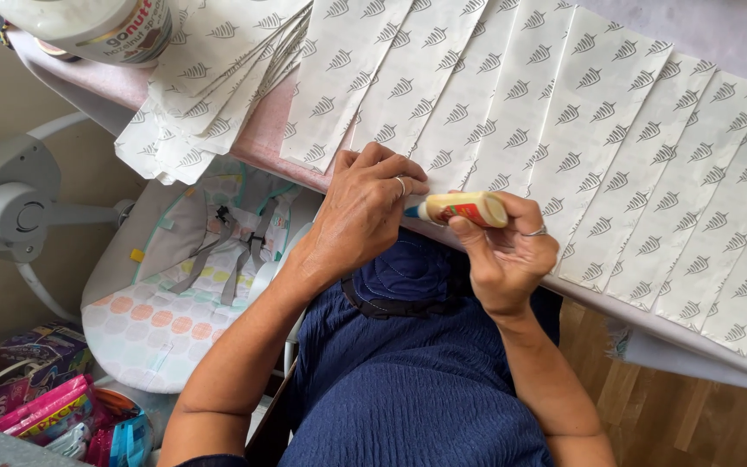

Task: The person applies glue to several pieces of patterned paper by hand and then stacks them together.

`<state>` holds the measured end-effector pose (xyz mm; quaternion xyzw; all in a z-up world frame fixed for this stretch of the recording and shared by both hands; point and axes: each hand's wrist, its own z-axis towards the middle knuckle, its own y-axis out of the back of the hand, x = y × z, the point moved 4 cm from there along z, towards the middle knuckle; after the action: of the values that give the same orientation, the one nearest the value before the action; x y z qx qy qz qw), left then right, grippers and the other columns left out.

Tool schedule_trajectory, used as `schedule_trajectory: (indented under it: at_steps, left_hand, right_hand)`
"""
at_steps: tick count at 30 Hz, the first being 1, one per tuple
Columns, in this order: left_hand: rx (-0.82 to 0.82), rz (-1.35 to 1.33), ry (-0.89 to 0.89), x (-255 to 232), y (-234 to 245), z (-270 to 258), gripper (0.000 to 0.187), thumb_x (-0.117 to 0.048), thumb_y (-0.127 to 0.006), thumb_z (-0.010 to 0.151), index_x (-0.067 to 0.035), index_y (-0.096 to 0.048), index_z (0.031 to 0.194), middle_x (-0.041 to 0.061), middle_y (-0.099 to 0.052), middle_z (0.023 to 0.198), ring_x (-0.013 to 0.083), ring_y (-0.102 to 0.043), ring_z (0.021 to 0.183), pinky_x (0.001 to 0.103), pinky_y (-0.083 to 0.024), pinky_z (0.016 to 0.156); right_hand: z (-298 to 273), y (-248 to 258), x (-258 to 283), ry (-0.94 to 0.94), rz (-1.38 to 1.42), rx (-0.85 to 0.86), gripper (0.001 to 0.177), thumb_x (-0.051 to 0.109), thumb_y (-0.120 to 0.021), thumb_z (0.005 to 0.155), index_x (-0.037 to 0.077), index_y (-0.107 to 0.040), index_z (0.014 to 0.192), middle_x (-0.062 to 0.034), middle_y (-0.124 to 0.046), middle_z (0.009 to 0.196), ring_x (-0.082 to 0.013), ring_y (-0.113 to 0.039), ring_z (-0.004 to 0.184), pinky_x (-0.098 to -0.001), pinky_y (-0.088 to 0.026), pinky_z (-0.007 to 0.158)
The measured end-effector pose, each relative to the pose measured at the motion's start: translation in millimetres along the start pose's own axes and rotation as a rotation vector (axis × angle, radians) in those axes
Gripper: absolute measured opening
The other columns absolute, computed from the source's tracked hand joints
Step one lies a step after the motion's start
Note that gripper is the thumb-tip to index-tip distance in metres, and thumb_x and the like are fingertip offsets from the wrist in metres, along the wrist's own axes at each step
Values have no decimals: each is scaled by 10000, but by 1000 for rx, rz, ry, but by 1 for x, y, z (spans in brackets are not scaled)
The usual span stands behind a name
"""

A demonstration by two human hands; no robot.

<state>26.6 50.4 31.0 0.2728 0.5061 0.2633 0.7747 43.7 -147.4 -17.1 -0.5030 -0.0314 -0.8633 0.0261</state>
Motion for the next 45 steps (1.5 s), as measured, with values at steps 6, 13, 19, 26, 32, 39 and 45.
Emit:
schedule_trajectory:
  at_steps: [6,13,19,26,32,39,45]
  left_hand:
    - [-16,36,-8,3,-3,-1,238,51,-595,857,-117,-762,884,-9,-710,977,220,-586,990,391,-362,847]
    - [-95,105,-59,32,19,-6,150,15,-698,855,-90,-766,937,27,-711,992,251,-575,992,367,-392,835]
    - [-66,223,12,46,38,-15,160,-103,-870,743,-112,-769,867,-10,-708,940,214,-558,966,367,-388,880]
    - [25,78,93,44,46,-21,342,-99,-885,652,-100,-783,979,18,-715,1046,259,-552,1006,412,-373,877]
    - [32,8,100,43,52,-20,372,-97,-880,654,-93,-784,1013,43,-716,1061,270,-559,1025,432,-361,879]
    - [8,2,113,44,50,-20,257,-114,-849,738,-109,-787,987,27,-723,1043,256,-568,1019,419,-360,884]
    - [-75,30,129,48,39,-21,201,-85,-846,738,-89,-781,928,27,-721,999,238,-562,1004,401,-348,891]
  right_hand:
    - [-7,20,-2,-43,-6,-67,342,-82,-824,825,-125,-572,1053,-199,-674,892,-252,-706,923,-393,-577,791]
    - [-8,48,-3,-21,-43,-122,359,-60,-797,882,-140,-535,1114,-221,-656,934,-284,-716,954,-379,-584,840]
    - [10,0,1,16,33,-37,336,-91,-798,865,-150,-540,1071,-242,-666,887,-314,-729,900,-432,-596,795]
    - [21,-48,3,21,67,108,294,-125,-799,855,-151,-576,1044,-237,-692,869,-310,-706,972,-405,-588,788]
    - [31,-82,4,61,101,148,278,-105,-806,861,-144,-594,1036,-230,-700,851,-282,-692,979,-380,-586,772]
    - [29,-53,15,-12,120,114,300,-139,-793,849,-147,-575,1056,-230,-683,892,-288,-720,928,-422,-603,784]
    - [25,-40,4,10,85,74,311,-97,-790,884,-141,-550,1076,-233,-683,921,-289,-722,945,-405,-595,830]
